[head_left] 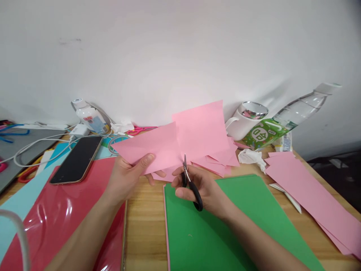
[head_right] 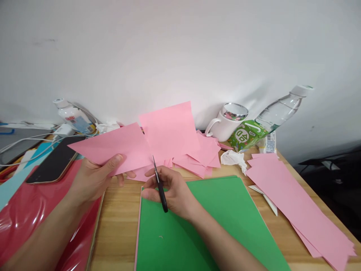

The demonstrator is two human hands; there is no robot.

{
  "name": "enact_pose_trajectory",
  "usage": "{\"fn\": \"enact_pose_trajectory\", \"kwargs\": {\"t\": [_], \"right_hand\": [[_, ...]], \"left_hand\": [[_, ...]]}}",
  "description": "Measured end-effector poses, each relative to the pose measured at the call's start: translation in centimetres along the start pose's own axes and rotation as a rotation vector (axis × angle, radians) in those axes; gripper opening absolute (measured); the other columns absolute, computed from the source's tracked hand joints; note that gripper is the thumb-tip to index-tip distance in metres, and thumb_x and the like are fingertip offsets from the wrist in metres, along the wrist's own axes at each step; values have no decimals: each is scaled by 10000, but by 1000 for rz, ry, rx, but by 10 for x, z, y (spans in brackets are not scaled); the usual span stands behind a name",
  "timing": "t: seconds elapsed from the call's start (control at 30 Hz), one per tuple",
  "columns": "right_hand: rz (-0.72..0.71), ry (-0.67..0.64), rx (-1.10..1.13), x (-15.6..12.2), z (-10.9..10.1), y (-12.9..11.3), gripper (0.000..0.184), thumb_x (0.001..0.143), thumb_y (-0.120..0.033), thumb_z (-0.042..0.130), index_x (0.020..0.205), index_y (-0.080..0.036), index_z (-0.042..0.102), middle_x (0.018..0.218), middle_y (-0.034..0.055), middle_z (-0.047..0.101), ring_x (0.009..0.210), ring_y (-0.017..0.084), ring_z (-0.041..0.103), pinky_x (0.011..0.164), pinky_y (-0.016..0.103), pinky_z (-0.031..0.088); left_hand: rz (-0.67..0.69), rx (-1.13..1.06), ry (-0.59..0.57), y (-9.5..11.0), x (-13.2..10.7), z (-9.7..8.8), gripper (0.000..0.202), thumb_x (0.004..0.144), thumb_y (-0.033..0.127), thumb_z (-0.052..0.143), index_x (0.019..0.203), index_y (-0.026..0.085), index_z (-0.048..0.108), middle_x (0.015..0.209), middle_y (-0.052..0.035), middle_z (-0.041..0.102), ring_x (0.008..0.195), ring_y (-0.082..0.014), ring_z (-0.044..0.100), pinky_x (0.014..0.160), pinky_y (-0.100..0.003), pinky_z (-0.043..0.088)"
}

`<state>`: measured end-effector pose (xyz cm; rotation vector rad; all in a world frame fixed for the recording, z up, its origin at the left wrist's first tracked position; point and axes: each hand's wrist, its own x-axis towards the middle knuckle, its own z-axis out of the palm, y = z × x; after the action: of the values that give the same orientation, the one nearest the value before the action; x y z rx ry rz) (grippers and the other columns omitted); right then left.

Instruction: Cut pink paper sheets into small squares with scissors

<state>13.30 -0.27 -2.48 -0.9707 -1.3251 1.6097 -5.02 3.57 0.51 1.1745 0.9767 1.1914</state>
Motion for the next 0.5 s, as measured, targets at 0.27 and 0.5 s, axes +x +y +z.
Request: {"fn": "enact_pose_trajectory", "kwargs": {"t": [0.27,0.5], "right_hand": [[0,-18,42,-1,1,0,339,667,-314,721,939,-190,561,793,9,605,708,116,552,681,259,442],[29,-5,61,0,1,-2,365,636,-331,740,932,-200,573,790,7,618,697,121,562,661,263,447]], "left_hand": [[14,35,-1,0,0,0,95,722,222,651,795,160,651,629,-34,671,551,-221,669,343,-244,468],[-5,1,7,0,0,0,140,708,194,665,838,144,653,636,-53,674,558,-232,673,342,-245,471]]}}
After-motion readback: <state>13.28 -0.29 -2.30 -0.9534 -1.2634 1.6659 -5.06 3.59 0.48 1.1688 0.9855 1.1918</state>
